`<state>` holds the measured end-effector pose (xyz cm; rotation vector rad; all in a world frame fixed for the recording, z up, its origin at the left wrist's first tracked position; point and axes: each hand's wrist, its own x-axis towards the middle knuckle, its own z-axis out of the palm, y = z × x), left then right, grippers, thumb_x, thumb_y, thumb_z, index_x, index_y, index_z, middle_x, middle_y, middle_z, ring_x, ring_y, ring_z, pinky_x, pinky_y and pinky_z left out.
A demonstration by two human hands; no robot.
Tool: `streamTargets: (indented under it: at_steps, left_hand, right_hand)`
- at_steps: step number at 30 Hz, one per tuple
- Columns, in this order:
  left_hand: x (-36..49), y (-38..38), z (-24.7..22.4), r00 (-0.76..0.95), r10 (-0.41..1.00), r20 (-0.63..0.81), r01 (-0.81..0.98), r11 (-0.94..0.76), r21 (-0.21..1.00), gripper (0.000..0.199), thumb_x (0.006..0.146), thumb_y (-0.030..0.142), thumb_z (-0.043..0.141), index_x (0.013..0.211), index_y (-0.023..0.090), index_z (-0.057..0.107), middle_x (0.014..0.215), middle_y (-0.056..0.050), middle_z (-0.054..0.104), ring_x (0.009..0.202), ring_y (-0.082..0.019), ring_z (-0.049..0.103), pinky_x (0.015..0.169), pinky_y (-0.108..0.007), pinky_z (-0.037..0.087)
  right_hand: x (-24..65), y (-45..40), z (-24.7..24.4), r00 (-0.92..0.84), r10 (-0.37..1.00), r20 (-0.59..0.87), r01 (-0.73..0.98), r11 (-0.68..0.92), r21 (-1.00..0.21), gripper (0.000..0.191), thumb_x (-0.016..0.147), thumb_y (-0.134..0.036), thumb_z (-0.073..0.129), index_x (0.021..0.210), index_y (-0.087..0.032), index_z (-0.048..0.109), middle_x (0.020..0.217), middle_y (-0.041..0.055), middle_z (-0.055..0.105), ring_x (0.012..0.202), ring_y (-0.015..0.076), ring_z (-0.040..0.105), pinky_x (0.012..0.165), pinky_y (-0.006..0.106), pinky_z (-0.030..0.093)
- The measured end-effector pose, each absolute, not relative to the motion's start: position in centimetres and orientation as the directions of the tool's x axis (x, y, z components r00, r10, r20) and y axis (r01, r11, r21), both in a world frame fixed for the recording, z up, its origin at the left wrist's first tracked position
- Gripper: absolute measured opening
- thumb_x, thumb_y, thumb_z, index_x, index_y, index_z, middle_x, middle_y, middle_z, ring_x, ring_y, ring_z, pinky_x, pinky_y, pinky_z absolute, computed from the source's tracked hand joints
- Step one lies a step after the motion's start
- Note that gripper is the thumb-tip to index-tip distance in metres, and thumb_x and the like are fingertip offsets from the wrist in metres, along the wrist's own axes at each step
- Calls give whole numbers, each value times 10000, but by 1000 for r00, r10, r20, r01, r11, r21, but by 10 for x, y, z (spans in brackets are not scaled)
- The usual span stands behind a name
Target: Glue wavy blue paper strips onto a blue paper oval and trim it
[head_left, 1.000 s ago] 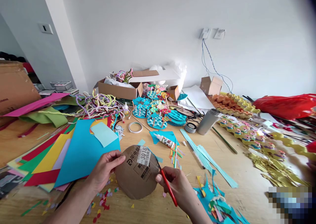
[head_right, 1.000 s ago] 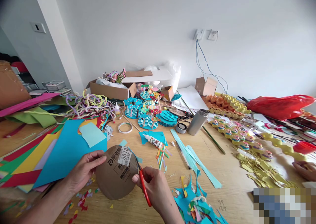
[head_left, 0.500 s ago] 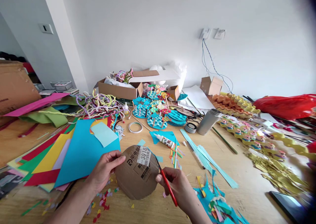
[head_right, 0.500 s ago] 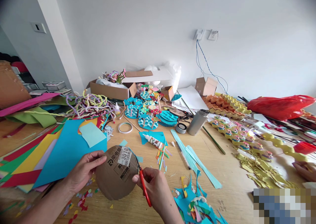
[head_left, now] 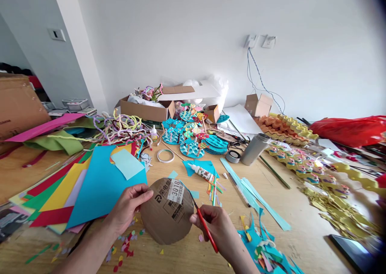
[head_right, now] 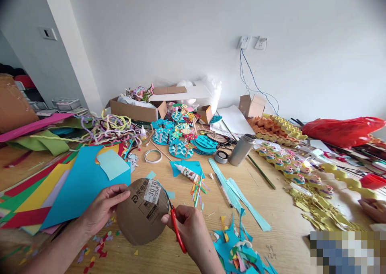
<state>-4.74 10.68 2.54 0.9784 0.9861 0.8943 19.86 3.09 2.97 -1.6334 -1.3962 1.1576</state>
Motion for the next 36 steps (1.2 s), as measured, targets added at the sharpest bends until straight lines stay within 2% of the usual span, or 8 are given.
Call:
streamTargets:
  at_steps: [6, 18, 27, 36]
  left_hand:
    - [-46, 107, 28, 291, 923, -254, -142, 304, 942, 296, 625, 424, 790, 709, 167, 670, 675, -9, 638, 633, -140, 503, 556, -228, 332]
    - [-47, 107, 27, 287, 927, -242, -113, 284, 952, 312, 621, 442, 781, 704, 163, 667, 665, -12, 625, 623, -145, 505, 542, -237, 322]
    - [-47, 108, 29, 279, 929, -244, -107, 283, 953, 303, 621, 434, 786, 678, 162, 664, 641, -1, 611, 597, -120, 466, 522, -220, 296]
    - [-49, 107, 27, 298, 922, -247, -116, 292, 949, 281, 646, 414, 778, 686, 164, 655, 650, 5, 603, 613, -114, 461, 532, -213, 301]
  right_hand:
    - [201, 30, 31, -6, 979, -202, 393, -184, -901, 478, 689, -587, 659, 553, -198, 418, 528, -62, 330, 465, 84, 360, 435, 206, 330]
    - [201, 28, 34, -37, 967, -251, 297, -229, -927, 426, 682, -523, 695, 562, -201, 442, 481, -75, 352, 444, 89, 377, 456, 230, 440]
    - [200, 28, 38, -30, 958, -284, 282, -265, -922, 422, 655, -476, 731, 545, -198, 433, 490, -85, 341, 412, 84, 419, 412, 206, 355]
    - [201, 27, 34, -78, 967, -243, 278, -213, -937, 416, 706, -497, 689, 571, -201, 431, 491, -81, 352, 432, 83, 379, 460, 231, 422]
